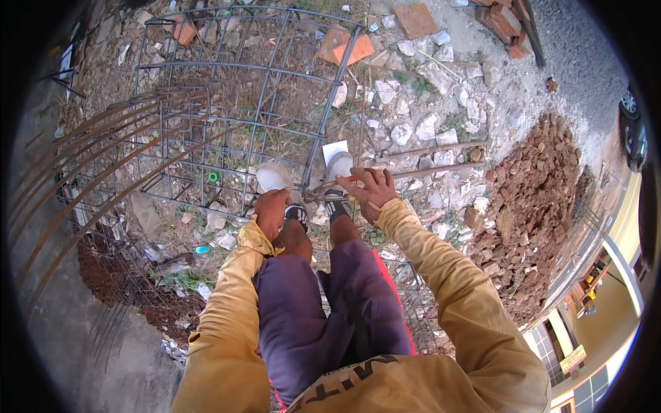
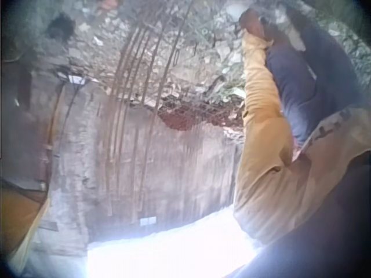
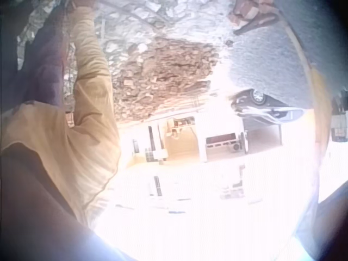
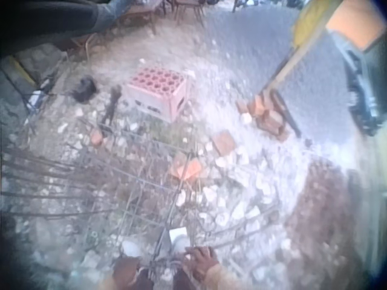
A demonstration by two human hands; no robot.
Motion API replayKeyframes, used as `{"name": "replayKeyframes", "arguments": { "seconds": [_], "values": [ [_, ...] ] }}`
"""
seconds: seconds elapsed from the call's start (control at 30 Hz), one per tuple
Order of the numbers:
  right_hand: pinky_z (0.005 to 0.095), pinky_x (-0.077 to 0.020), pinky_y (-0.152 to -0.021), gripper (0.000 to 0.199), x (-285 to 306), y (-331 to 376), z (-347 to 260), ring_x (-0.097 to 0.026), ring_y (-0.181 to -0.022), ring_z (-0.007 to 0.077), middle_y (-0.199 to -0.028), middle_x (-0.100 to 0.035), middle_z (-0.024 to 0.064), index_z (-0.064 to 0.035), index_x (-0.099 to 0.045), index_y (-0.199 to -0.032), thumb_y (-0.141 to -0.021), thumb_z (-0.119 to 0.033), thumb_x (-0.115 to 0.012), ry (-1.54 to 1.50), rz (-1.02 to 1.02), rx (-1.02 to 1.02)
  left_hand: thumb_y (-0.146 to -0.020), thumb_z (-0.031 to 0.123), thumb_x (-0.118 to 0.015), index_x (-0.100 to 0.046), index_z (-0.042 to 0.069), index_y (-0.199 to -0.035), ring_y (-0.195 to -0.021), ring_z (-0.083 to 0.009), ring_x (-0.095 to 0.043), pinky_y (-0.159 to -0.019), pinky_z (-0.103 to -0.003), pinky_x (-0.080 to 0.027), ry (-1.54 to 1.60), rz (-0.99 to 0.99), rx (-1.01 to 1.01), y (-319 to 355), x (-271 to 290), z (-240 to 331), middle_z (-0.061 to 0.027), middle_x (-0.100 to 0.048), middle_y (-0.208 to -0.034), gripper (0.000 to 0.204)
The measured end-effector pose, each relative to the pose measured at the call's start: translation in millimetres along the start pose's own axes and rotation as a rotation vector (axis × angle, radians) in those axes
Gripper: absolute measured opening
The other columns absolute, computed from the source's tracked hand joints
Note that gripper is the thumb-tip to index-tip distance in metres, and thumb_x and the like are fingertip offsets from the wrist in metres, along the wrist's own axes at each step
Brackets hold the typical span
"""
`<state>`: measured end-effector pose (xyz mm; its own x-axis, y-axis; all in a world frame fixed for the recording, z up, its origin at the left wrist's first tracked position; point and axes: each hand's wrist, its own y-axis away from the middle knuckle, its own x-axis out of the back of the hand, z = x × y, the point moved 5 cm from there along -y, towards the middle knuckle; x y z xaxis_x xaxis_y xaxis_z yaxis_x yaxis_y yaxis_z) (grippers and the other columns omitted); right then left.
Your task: The person assembles a metal frame by hand, bending and twisting metal rods into a grid-like structure. They use pliers to secure joints and adjust the frame's shape, working on a debris-covered ground with scattered bricks and construction materials.
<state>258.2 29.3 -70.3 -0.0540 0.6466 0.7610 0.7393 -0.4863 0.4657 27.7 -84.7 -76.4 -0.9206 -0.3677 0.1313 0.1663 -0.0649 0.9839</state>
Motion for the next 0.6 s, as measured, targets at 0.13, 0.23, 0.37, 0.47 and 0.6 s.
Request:
{"name": "replayKeyframes", "arguments": {
  "seconds": [0.13,0.23,0.37,0.47,0.6],
  "values": [
    [0.0536,-0.0365,-0.102,0.056,-29,18,56,-0.049,-0.119,0.0382,-0.13,-0.05,0.0119,-0.0303,-0.045,-0.137,-0.087,-0.006,-0.047,-0.332,-0.1,-0.573,-0.091,0.034,-0.061,-0.054,0.008,-0.074,-0.042,-0.0056,-0.029,-0.036,-0.024,-0.022,0.432,-0.017,-0.168,-3,-8,41,0.0048,-0.035,-0.054,0.031],
    [0.0456,-0.0453,-0.093,0.05,-30,43,85,-0.056,-0.107,0.0391,-0.118,-0.055,0.0157,-0.0202,-0.049,-0.132,-0.086,0.0,-0.047,-0.471,0.045,-0.288,-0.093,0.032,-0.059,-0.056,0.005,-0.073,-0.048,-0.0065,-0.032,-0.043,-0.027,-0.027,0.353,0.229,-0.461,-13,10,69,0.0027,-0.042,-0.057,0.034],
    [0.0391,-0.048,-0.081,0.05,-11,108,78,-0.059,-0.093,0.0351,-0.109,-0.057,0.0178,-0.0115,-0.045,-0.136,-0.088,-0.005,-0.057,-0.695,0.181,-0.395,-0.096,0.027,-0.055,-0.055,0.002,-0.071,-0.057,-0.0071,-0.033,-0.051,-0.029,-0.031,0.036,0.525,-0.98,21,24,100,0.0008,-0.047,-0.06,0.035],
    [0.038,-0.0477,-0.082,0.057,23,114,59,-0.057,-0.093,0.0296,-0.108,-0.056,0.0155,-0.01,-0.038,-0.142,-0.089,-0.008,-0.059,-0.91,0.227,-0.524,-0.096,0.025,-0.054,-0.052,0.0,-0.068,-0.057,-0.0082,-0.033,-0.05,-0.03,-0.031,-0.088,0.53,-0.922,23,32,93,-0.0009,-0.045,-0.058,0.037],
    [0.0314,-0.0448,-0.086,0.059,29,58,64,-0.053,-0.097,0.0201,-0.114,-0.051,0.0129,-0.0103,-0.039,-0.143,-0.089,-0.011,-0.063,-0.888,0.359,-0.529,-0.095,0.023,-0.055,-0.052,0.0,-0.067,-0.056,-0.0086,-0.034,-0.05,-0.03,-0.031,-0.227,0.464,-0.83,4,38,71,-0.0016,-0.044,-0.058,0.037]
  ]
}}
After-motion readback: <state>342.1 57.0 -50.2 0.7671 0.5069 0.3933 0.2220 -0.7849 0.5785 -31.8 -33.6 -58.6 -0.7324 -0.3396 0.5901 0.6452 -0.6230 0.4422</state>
